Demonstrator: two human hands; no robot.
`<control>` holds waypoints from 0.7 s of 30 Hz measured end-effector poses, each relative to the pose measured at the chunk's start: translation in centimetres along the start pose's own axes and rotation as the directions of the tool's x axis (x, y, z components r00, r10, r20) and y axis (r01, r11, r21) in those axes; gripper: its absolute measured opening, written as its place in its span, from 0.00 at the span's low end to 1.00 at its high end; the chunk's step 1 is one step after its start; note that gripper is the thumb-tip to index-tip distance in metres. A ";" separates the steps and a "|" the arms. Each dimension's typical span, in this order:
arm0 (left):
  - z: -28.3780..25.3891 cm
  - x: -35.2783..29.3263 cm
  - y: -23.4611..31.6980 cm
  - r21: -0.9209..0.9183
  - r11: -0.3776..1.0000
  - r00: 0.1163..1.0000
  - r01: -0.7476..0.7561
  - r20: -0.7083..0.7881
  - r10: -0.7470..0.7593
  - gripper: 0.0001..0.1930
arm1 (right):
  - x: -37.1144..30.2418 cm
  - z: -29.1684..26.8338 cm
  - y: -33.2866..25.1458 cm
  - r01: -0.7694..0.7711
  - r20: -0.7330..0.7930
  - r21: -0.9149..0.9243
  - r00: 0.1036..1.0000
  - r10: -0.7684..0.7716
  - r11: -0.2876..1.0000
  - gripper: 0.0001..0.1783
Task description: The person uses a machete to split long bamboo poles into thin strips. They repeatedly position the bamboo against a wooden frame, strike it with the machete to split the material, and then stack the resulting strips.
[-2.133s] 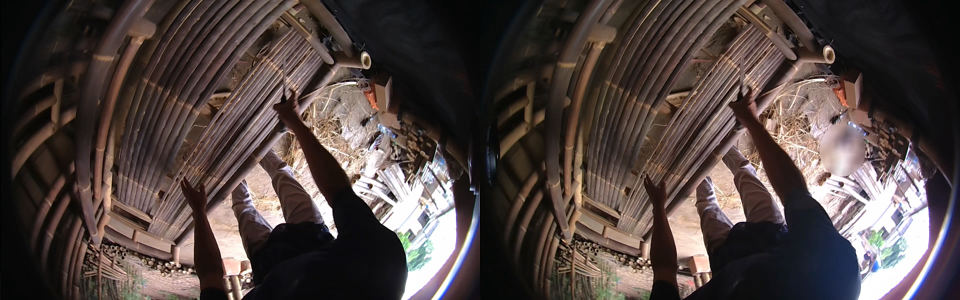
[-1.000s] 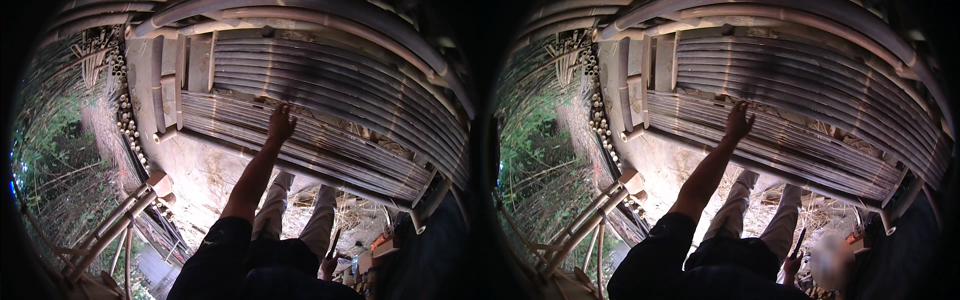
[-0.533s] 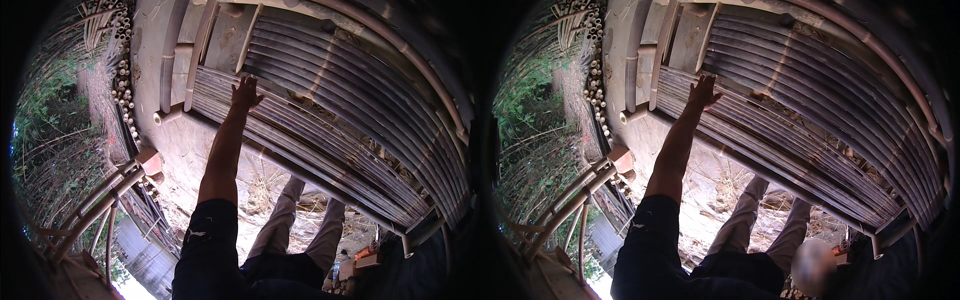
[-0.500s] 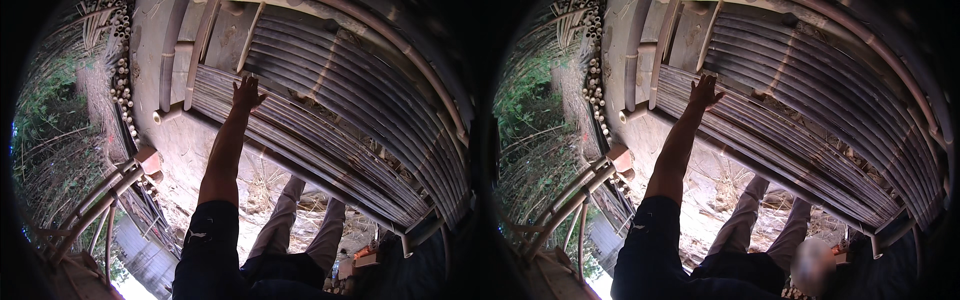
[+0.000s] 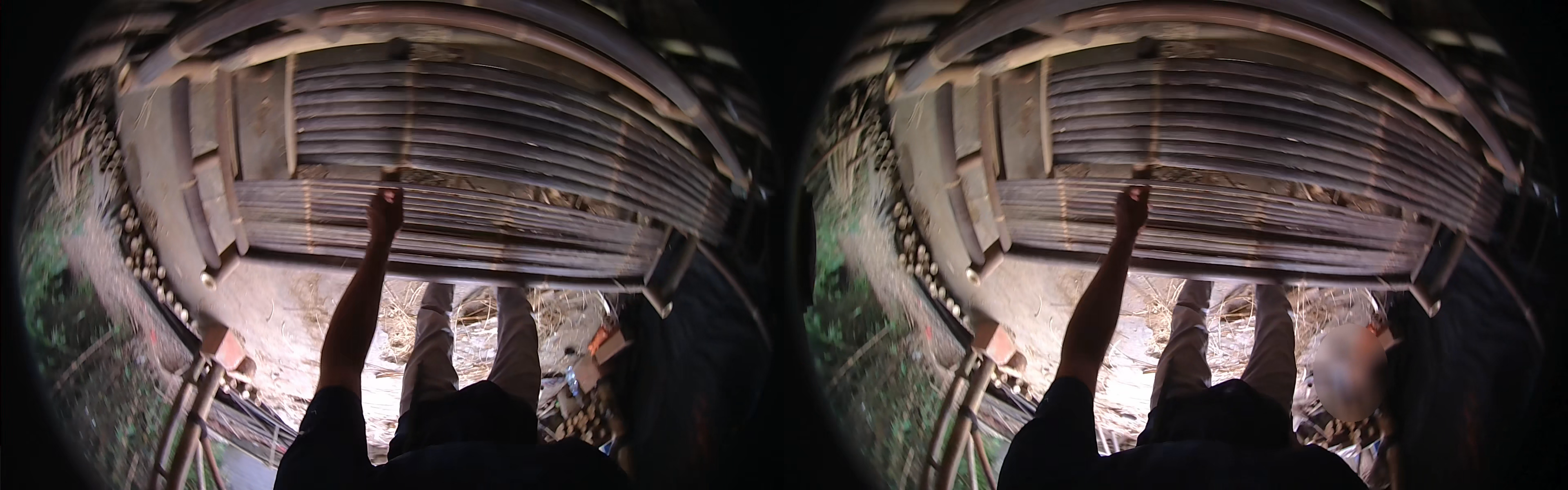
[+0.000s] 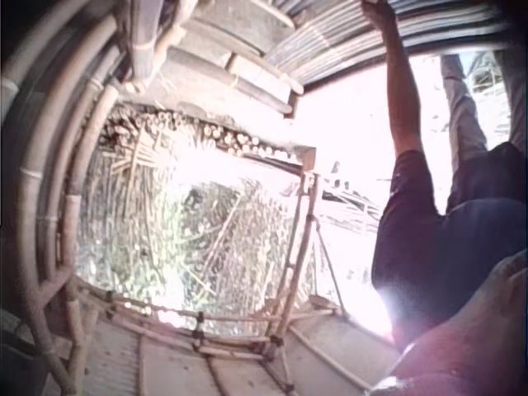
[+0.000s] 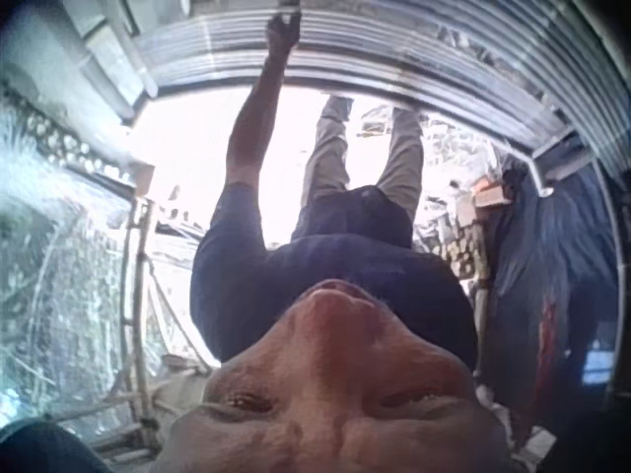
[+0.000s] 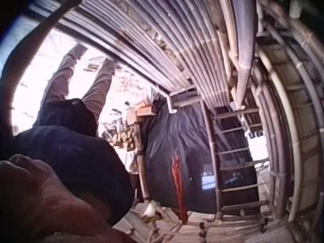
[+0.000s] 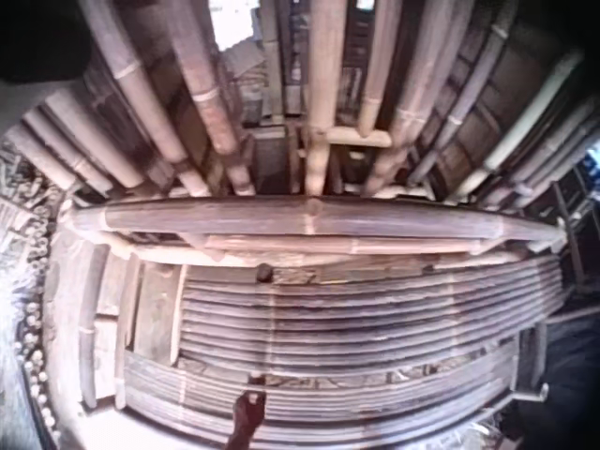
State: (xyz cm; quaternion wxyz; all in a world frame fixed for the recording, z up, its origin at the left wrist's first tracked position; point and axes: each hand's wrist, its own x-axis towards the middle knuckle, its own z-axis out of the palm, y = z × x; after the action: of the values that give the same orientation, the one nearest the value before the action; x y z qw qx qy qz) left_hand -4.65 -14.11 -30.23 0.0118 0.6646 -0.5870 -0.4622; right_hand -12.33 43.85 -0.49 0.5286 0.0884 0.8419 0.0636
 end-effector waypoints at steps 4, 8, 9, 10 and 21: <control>8.4 -4.8 10.1 -0.365 0.546 0.550 0.754 0.805 -0.221 0.32 | -2.8 4.3 0.6 -0.090 0.006 0.114 0.996 0.090 0.989 0.38; 15.2 -3.1 12.5 -0.680 0.121 0.684 0.723 0.679 -0.267 0.26 | -4.1 5.5 1.6 -0.111 0.029 0.144 0.994 0.108 0.983 0.39; 15.9 -2.4 12.9 -0.755 0.040 0.723 0.655 0.610 -0.324 0.25 | -4.1 5.8 2.0 -0.108 0.037 0.146 0.994 0.104 0.983 0.39; 16.1 -2.3 13.9 -0.747 0.061 0.708 0.662 0.596 -0.378 0.23 | -4.6 6.8 2.3 -0.122 0.048 0.169 0.992 0.115 0.978 0.39; 7.0 -7.1 5.8 -0.062 0.912 0.878 -0.406 0.250 0.408 0.14 | -5.8 16.3 8.5 -0.206 0.076 0.328 0.979 0.191 0.922 0.39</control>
State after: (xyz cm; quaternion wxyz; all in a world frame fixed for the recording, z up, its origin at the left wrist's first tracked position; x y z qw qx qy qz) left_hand -12.69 -6.63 -26.77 0.0349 0.4605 -0.7082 -0.5340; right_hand 5.56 51.09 -0.74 0.5144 0.2629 0.8157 -0.0287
